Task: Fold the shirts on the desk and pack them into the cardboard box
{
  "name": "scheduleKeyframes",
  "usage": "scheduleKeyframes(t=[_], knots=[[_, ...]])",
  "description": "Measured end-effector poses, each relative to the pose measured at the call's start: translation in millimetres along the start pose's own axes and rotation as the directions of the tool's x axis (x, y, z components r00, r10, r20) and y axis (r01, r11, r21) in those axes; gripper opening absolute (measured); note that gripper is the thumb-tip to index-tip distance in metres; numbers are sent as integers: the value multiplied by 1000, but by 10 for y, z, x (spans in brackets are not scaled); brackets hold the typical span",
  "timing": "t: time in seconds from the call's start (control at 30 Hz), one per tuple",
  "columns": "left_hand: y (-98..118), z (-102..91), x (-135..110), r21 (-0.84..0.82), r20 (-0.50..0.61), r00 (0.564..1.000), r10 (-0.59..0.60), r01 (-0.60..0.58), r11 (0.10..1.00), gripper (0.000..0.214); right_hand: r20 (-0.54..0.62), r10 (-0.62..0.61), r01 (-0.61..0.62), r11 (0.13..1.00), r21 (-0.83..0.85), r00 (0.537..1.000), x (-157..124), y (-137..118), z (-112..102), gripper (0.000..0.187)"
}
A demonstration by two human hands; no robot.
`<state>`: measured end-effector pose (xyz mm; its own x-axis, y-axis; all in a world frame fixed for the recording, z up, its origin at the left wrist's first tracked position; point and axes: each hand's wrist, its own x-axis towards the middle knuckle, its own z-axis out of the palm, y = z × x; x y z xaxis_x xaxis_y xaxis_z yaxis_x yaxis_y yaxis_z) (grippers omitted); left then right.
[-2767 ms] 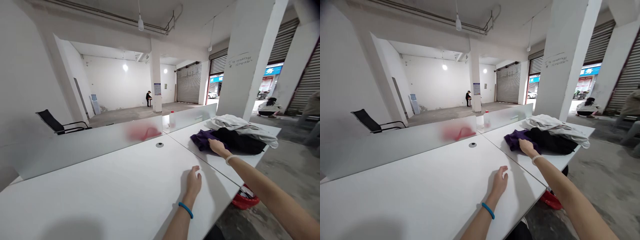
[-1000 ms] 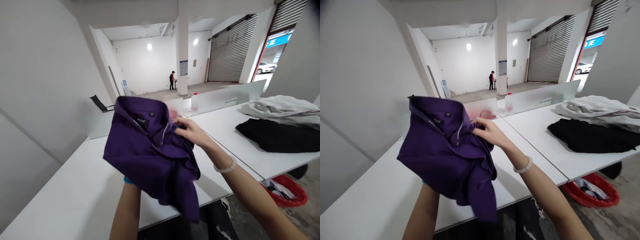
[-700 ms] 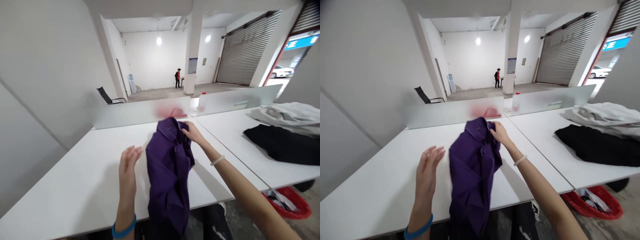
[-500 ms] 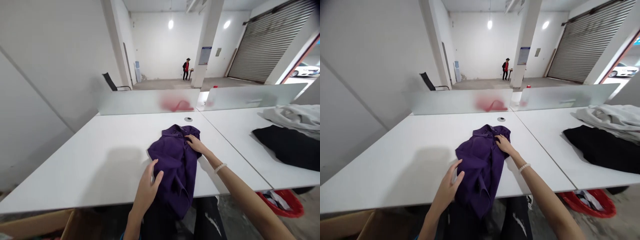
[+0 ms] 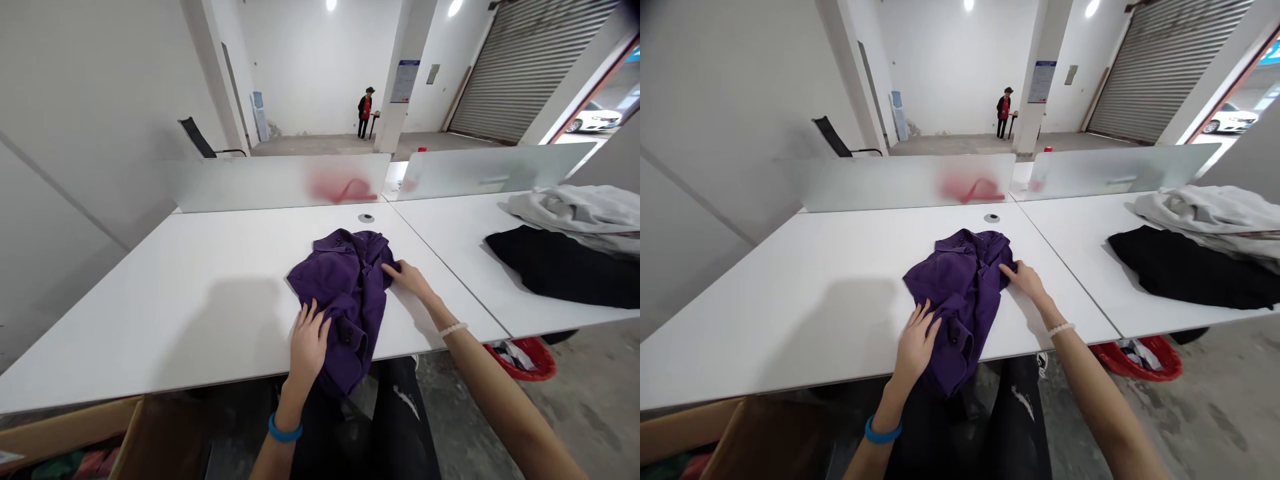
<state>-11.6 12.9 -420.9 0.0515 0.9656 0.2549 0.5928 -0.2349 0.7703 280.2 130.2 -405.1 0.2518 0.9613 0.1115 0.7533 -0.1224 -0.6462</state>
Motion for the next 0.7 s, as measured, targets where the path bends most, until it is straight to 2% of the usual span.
scheduleKeyframes(t=[0.07,0.1,0.17,0.2,0.23,0.27,0.3,0.4,0.47,0.5,0.57,0.63,0.7], knots=[[35,-98,87,-294,20,993,-115,115,949,38,52,-55,51,997,58,997,-52,-62,26,21],[49,-171,145,-454,29,983,-181,174,874,40,63,-82,76,992,97,995,-59,-103,28,19],[40,-361,281,-713,24,942,-334,250,655,45,39,-103,95,979,180,994,-23,-179,-19,13],[8,-473,348,-791,4,912,-410,254,556,45,6,-93,89,971,222,996,16,-201,-68,14],[-46,-591,405,-836,-35,879,-475,234,496,44,-34,-71,78,961,266,997,64,-209,-129,17],[-117,-711,445,-852,-93,849,-520,202,482,43,-77,-42,64,949,309,996,115,-197,-197,22],[-201,-826,459,-837,-169,826,-538,168,521,41,-116,-9,49,936,349,993,159,-166,-265,26],[-445,-1107,338,-594,-432,779,-456,135,793,44,-173,77,6,901,434,982,201,26,-412,32],[-517,-1205,171,-385,-506,777,-373,184,904,44,-209,101,-5,910,416,973,131,188,-438,42],[-508,-1219,91,-311,-502,794,-343,204,928,41,-240,87,7,930,368,967,73,260,-426,47],[-396,-1172,-19,-218,-426,858,-287,211,953,35,-282,-22,83,976,204,959,-69,352,-359,44],[-202,-1029,-30,-139,-296,932,-211,176,974,33,-244,-208,221,975,28,947,-220,353,-247,34],[-16,-804,46,-83,-152,981,-119,107,991,35,-180,-371,361,929,-84,911,-356,270,-118,33]])
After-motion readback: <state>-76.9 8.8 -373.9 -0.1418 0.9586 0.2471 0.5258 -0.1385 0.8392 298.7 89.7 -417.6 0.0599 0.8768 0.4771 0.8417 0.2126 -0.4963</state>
